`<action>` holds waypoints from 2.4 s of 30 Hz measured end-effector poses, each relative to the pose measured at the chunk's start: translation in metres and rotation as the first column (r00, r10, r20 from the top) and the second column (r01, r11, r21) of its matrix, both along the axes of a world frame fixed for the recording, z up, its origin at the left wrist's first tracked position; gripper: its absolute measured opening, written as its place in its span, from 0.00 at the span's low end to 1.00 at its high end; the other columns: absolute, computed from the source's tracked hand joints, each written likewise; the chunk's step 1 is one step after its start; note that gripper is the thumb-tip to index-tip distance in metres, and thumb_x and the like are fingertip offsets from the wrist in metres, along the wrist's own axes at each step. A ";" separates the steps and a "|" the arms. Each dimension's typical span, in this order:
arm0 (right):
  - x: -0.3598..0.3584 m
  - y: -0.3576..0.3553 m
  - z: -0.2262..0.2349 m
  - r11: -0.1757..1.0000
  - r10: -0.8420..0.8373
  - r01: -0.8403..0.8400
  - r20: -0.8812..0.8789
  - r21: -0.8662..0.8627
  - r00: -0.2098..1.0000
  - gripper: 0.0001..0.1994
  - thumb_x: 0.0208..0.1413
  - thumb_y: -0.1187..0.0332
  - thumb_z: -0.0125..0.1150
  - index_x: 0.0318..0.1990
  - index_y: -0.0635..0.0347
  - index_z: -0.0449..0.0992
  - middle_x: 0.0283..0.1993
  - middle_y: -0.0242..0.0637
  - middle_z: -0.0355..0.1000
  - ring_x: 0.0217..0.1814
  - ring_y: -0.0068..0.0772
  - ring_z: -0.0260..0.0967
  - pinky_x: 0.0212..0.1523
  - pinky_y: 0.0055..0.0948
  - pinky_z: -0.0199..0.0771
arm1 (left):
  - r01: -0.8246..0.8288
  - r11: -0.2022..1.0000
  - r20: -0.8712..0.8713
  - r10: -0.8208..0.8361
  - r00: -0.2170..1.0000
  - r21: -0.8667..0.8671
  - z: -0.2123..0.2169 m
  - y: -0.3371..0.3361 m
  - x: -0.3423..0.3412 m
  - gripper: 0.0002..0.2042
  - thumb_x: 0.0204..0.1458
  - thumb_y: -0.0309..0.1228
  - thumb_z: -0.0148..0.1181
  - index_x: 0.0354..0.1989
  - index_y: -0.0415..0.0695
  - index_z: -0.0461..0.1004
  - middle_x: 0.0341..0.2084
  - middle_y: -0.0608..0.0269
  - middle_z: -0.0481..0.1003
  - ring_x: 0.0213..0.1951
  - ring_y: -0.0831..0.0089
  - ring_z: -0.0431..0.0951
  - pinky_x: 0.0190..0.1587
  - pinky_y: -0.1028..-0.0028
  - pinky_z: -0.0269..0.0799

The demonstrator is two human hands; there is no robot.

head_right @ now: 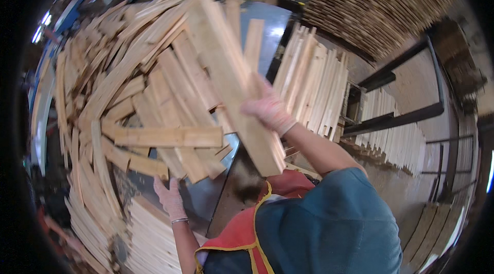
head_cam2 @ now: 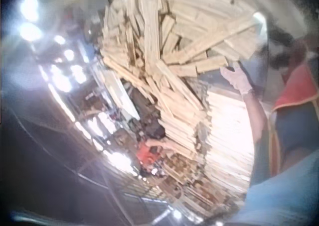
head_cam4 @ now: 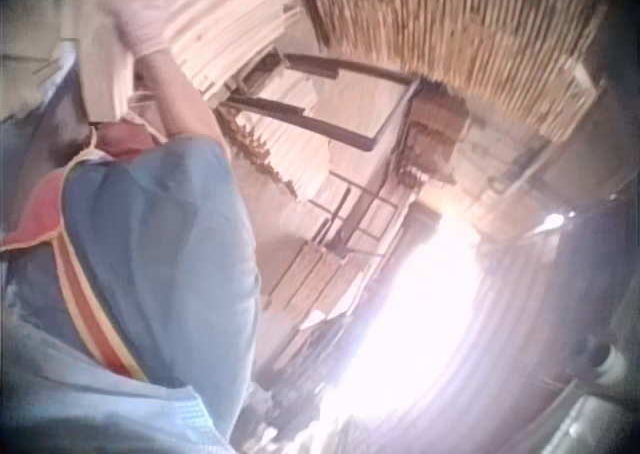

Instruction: The person repeatedly picks up thin wooden planks from a large pile on a metal table and stacks them neatly on the left side. The person handles the planks by hand, aligning them into a growing stack throughout the clip.

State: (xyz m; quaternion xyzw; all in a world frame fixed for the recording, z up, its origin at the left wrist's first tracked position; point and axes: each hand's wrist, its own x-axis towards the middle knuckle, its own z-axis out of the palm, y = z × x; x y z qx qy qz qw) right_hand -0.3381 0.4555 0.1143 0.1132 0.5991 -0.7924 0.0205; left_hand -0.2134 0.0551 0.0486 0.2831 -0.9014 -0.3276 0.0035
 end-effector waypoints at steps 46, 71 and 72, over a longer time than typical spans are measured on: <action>0.109 -0.251 -0.076 0.275 0.929 -0.961 0.268 -0.032 0.257 0.34 0.69 0.52 0.62 0.76 0.58 0.62 0.61 0.35 0.72 0.56 0.24 0.67 0.56 0.27 0.70 | -0.525 0.780 0.062 0.538 0.841 0.340 0.016 0.018 0.098 0.30 0.59 0.39 0.59 0.72 0.53 0.68 0.67 0.47 0.72 0.64 0.49 0.75 0.68 0.58 0.71; 0.104 -0.520 -0.074 0.290 0.956 -0.087 -0.293 0.953 -0.026 0.24 0.65 0.54 0.62 0.65 0.53 0.73 0.60 0.49 0.78 0.65 0.54 0.72 0.63 0.48 0.73 | -0.892 0.323 -0.410 0.802 0.436 -0.317 -0.030 0.011 0.425 0.28 0.61 0.40 0.68 0.69 0.48 0.73 0.58 0.50 0.76 0.58 0.52 0.77 0.64 0.54 0.72; 0.089 -0.547 -0.078 0.281 0.950 -0.039 -0.284 0.959 -0.128 0.24 0.64 0.55 0.61 0.64 0.53 0.73 0.61 0.49 0.78 0.67 0.53 0.71 0.63 0.50 0.73 | -0.863 0.443 -0.362 0.784 0.505 -0.243 -0.024 0.004 0.408 0.26 0.60 0.37 0.67 0.67 0.48 0.74 0.57 0.50 0.76 0.58 0.51 0.77 0.63 0.54 0.73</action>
